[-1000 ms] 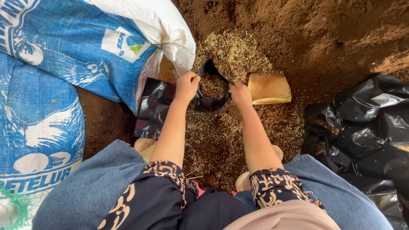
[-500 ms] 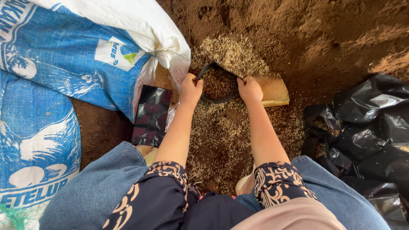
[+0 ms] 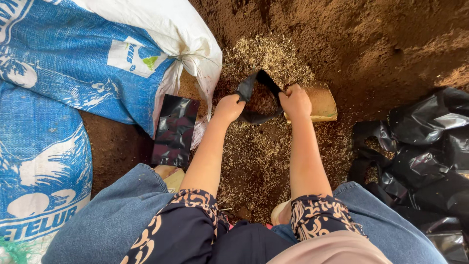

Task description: The person scoops grain from a large sack using a small scoop and transfers it into black plastic bags. The person opens each bag, fills it with grain, and sets it aside. The process is repeated for multiple bags.

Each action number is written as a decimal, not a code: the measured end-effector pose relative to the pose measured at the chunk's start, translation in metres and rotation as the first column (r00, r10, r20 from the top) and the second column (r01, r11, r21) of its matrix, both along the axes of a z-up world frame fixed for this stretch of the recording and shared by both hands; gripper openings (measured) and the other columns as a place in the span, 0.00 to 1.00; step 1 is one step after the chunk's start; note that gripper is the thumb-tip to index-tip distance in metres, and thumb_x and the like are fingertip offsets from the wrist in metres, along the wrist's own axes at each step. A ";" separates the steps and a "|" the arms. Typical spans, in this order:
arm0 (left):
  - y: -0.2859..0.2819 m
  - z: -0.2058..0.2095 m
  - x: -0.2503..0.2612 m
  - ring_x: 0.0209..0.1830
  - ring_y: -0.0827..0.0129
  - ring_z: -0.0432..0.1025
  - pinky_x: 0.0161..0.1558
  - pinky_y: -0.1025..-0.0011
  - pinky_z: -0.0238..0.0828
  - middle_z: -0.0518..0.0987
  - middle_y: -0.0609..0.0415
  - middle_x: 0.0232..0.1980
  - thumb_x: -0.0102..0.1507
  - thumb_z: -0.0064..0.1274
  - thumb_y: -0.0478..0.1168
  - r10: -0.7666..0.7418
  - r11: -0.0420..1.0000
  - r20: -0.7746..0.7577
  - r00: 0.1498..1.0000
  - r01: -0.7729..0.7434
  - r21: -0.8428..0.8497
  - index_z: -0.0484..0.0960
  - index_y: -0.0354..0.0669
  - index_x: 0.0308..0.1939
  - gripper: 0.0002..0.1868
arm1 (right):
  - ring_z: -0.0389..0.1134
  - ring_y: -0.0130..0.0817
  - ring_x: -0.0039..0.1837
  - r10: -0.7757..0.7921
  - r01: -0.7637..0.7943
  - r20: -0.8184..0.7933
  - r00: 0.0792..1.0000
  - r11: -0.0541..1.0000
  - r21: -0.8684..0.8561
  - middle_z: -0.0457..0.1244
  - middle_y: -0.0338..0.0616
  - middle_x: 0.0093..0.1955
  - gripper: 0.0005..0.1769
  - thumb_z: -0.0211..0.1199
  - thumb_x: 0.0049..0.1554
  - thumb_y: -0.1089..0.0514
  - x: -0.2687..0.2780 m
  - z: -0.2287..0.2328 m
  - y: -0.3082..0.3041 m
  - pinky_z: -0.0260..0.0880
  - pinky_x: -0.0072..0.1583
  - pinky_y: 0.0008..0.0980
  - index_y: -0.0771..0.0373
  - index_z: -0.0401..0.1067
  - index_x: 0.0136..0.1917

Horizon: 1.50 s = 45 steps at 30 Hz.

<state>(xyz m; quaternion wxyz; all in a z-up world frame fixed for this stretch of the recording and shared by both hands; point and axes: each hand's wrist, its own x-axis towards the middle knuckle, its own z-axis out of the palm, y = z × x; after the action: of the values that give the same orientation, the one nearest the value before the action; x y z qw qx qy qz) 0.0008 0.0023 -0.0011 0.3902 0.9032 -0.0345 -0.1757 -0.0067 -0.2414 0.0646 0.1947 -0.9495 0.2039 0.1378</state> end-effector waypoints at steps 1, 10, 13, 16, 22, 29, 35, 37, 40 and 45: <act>0.000 0.001 0.001 0.46 0.41 0.75 0.50 0.50 0.70 0.81 0.35 0.44 0.63 0.50 0.49 -0.019 1.000 -0.003 1.000 0.019 -0.006 0.82 0.37 0.45 0.19 | 0.71 0.39 0.45 0.035 -0.037 0.032 0.999 0.998 0.047 0.69 0.48 0.46 0.16 0.58 0.62 0.49 0.004 0.006 0.010 0.72 0.44 0.39 0.63 0.74 0.53; -0.004 0.004 -0.010 0.42 0.41 0.74 0.45 0.46 0.67 0.81 0.38 0.39 0.72 0.37 0.54 0.105 0.994 0.035 0.994 -0.103 -0.047 0.82 0.37 0.39 0.26 | 0.59 0.57 0.70 0.415 -0.384 -0.108 0.904 0.895 0.227 0.55 0.55 0.72 0.27 0.55 0.54 0.64 0.012 -0.045 0.092 0.60 0.69 0.50 0.55 0.72 0.67; -0.003 0.003 -0.015 0.40 0.41 0.73 0.44 0.47 0.67 0.80 0.38 0.37 0.72 0.38 0.55 0.119 0.990 0.110 0.987 -0.110 -0.086 0.81 0.36 0.37 0.26 | 0.61 0.53 0.72 0.361 -0.324 -0.086 0.929 0.902 0.285 0.55 0.53 0.74 0.33 0.54 0.55 0.64 0.021 -0.064 0.075 0.60 0.74 0.44 0.48 0.68 0.73; -0.004 0.008 -0.012 0.38 0.41 0.73 0.43 0.49 0.67 0.79 0.38 0.36 0.72 0.38 0.55 0.118 0.990 0.082 0.990 -0.111 -0.086 0.79 0.34 0.35 0.27 | 0.59 0.51 0.73 0.288 -0.241 -0.109 0.951 0.917 0.316 0.50 0.49 0.78 0.38 0.54 0.51 0.67 0.035 -0.065 0.063 0.58 0.73 0.44 0.47 0.64 0.75; 0.002 0.028 -0.007 0.36 0.44 0.75 0.42 0.50 0.69 0.80 0.39 0.35 0.67 0.43 0.53 0.094 0.995 -0.090 0.992 -0.096 -0.023 0.81 0.38 0.36 0.22 | 0.64 0.46 0.73 0.425 -0.361 -0.187 0.886 0.884 0.298 0.63 0.51 0.73 0.30 0.53 0.56 0.64 0.047 -0.048 0.051 0.61 0.74 0.39 0.51 0.71 0.71; 0.004 0.022 -0.006 0.37 0.42 0.73 0.42 0.48 0.68 0.79 0.38 0.35 0.68 0.44 0.53 0.054 0.998 0.055 0.997 -0.054 -0.011 0.80 0.35 0.35 0.23 | 0.53 0.50 0.81 0.573 -0.573 -0.105 0.813 0.819 0.027 0.55 0.54 0.79 0.26 0.55 0.57 0.62 0.049 -0.079 0.061 0.55 0.77 0.42 0.59 0.71 0.69; 0.001 0.030 -0.007 0.40 0.47 0.77 0.46 0.52 0.72 0.82 0.40 0.39 0.66 0.45 0.56 0.110 0.993 -0.076 0.991 -0.107 0.041 0.84 0.38 0.39 0.24 | 0.54 0.52 0.76 0.552 -0.531 -0.167 0.817 0.833 0.157 0.48 0.50 0.81 0.35 0.51 0.55 0.64 0.046 -0.070 0.075 0.57 0.72 0.47 0.48 0.62 0.75; 0.005 0.030 -0.005 0.42 0.48 0.76 0.47 0.54 0.72 0.82 0.38 0.41 0.64 0.50 0.60 -0.003 0.989 -0.094 0.996 0.016 0.144 0.85 0.36 0.39 0.27 | 0.63 0.49 0.71 0.521 -0.473 -0.242 0.818 0.850 0.231 0.55 0.48 0.78 0.35 0.50 0.54 0.65 0.046 -0.058 0.068 0.62 0.71 0.45 0.48 0.65 0.74; 0.006 0.025 -0.002 0.37 0.51 0.79 0.50 0.59 0.72 0.85 0.41 0.37 0.62 0.48 0.56 -0.138 0.973 -0.361 0.923 0.195 0.126 0.90 0.38 0.28 0.27 | 0.70 0.48 0.66 0.517 -0.500 -0.097 0.851 0.852 0.152 0.69 0.51 0.66 0.26 0.54 0.57 0.62 0.039 -0.045 0.056 0.67 0.69 0.44 0.55 0.75 0.67; 0.000 0.003 -0.004 0.33 0.53 0.80 0.45 0.60 0.74 0.85 0.43 0.32 0.58 0.48 0.50 -0.160 0.986 -0.315 0.936 0.140 -0.087 0.89 0.39 0.24 0.20 | 0.70 0.45 0.57 0.582 -0.507 -0.231 0.780 0.803 0.312 0.70 0.47 0.59 0.26 0.51 0.56 0.64 0.024 -0.042 0.058 0.68 0.62 0.44 0.50 0.77 0.64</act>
<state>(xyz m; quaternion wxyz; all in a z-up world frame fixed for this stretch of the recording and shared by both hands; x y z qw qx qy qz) -0.0036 0.0024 0.0023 0.4042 0.8446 -0.0449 -0.3483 0.0175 -0.1836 0.0225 0.2208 -0.9032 -0.0703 0.3612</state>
